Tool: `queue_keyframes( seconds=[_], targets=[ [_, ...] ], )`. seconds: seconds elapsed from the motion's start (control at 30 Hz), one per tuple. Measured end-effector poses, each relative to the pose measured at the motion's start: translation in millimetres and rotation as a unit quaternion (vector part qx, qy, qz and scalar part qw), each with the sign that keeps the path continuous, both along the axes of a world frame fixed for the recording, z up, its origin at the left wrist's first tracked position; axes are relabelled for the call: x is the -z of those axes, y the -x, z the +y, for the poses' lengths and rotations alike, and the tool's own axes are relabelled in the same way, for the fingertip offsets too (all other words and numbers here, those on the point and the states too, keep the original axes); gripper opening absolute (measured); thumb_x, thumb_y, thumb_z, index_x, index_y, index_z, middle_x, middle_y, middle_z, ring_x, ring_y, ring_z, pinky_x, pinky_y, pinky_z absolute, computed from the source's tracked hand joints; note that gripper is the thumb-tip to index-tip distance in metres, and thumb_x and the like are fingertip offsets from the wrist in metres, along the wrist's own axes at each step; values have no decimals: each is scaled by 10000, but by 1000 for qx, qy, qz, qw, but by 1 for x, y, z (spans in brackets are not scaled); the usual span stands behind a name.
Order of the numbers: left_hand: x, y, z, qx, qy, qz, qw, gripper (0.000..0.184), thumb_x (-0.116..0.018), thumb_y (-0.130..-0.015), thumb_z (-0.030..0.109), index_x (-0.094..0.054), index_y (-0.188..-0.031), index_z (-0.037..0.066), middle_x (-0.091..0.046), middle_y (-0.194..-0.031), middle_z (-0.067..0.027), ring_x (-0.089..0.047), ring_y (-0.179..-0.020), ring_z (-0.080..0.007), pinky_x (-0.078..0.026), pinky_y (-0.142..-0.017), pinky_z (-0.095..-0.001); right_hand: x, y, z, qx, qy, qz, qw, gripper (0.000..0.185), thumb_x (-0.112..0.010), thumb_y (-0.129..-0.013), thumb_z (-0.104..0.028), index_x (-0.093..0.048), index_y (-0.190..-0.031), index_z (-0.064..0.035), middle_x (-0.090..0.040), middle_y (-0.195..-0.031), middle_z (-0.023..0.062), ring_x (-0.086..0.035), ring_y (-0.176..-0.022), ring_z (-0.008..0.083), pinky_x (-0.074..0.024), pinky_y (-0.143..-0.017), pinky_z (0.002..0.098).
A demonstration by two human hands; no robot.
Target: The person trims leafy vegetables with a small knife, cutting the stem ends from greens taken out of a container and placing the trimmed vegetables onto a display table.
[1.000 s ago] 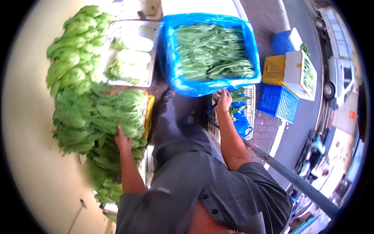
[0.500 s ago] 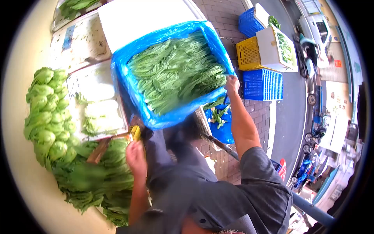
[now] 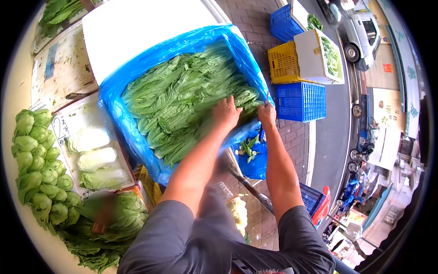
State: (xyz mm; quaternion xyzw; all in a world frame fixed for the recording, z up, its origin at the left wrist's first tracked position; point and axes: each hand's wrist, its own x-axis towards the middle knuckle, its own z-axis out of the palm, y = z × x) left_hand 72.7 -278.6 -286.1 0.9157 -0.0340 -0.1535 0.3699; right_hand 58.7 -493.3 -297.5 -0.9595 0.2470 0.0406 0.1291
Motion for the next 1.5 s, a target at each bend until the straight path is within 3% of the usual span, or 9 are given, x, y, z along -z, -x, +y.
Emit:
queue_keyframes(
  seconds=[0.23, 0.53, 0.6, 0.7, 0.83, 0.97, 1.13, 1.27, 1.5],
  targets=[
    [26, -4, 11, -10, 89, -70, 994, 360, -725, -851, 344, -652, -1086, 82, -669, -980, -135, -632, -968, -345, -487, -829, -481, 17, 3, -19, -4, -133, -68, 989, 465, -651, -809, -263, -618, -1155, 45, -673, -865, 179, -680, -687, 261, -554, -566, 367],
    [25, 15, 29, -65, 244, -191, 949, 264, -749, -834, 181, -624, -1011, 31, -654, -930, -165, -619, -896, -367, -485, -793, -462, -43, 1, 36, 228, -379, -106, 891, 449, -708, -835, -265, -593, -1181, -3, -666, -916, 114, -669, -716, 210, -549, -489, 311],
    [19, 18, 37, -76, 259, -177, 946, 262, -741, -840, 156, -622, -1024, 12, -648, -958, -183, -617, -905, -375, -486, -807, -447, -50, -3, 40, 139, -262, -117, 948, 446, -739, -833, -277, -611, -1167, -9, -678, -891, 122, -668, -691, 199, -545, -503, 302],
    [16, 26, 57, -97, 281, -161, 941, 272, -744, -835, 136, -621, -1036, 1, -646, -1004, -192, -623, -925, -374, -497, -817, -430, -116, 2, 87, 48, -109, -137, 983, 471, -745, -817, -318, -640, -1128, 20, -695, -960, 243, -683, -890, 361, -516, -807, 411],
    [-54, 33, 107, -117, 312, -121, 935, 269, -747, -823, 88, -617, -1047, 13, -655, -974, -183, -648, -875, -353, -516, -761, -399, -184, 31, 137, 89, -172, -184, 964, 441, -756, -832, -306, -644, -1108, 19, -681, -864, 184, -662, -797, 292, -508, -756, 391],
    [-135, 35, 175, -136, 332, -134, 924, 220, -720, -868, 31, -613, -1059, 6, -662, -947, -92, -626, -799, -168, -509, -711, -307, -187, 77, 130, 206, -358, -211, 886, 372, -730, -897, -299, -628, -1079, 9, -624, -820, 36, -573, -678, 100, -482, -519, 240],
    [-217, 43, 234, -60, 289, -189, 937, 235, -734, -883, 92, -613, -1069, 15, -643, -943, -90, -629, -822, -177, -508, -738, -301, -97, 136, 147, 344, -416, -150, 828, 417, -743, -878, -340, -622, -1001, 40, -601, -765, 72, -537, -527, 121, -486, -434, 279],
    [-219, 65, 232, 26, 207, -222, 953, 274, -744, -855, 84, -618, -1091, 27, -635, -1011, -114, -620, -876, -230, -505, -766, -322, -94, 157, 162, 213, -350, -41, 911, 494, -653, -938, -409, -615, -1076, 63, -616, -811, 86, -546, -525, 145, -468, -427, 271],
    [-213, 113, 188, 114, 271, -136, 946, 257, -717, -901, 130, -610, -1098, 5, -653, -954, -113, -626, -860, -220, -490, -785, -318, -266, 191, 151, -20, -460, -196, 865, 495, -424, -1038, -329, -446, -1420, -15, -654, -1013, 101, -560, -597, 119, -467, -546, 264]
  ],
)
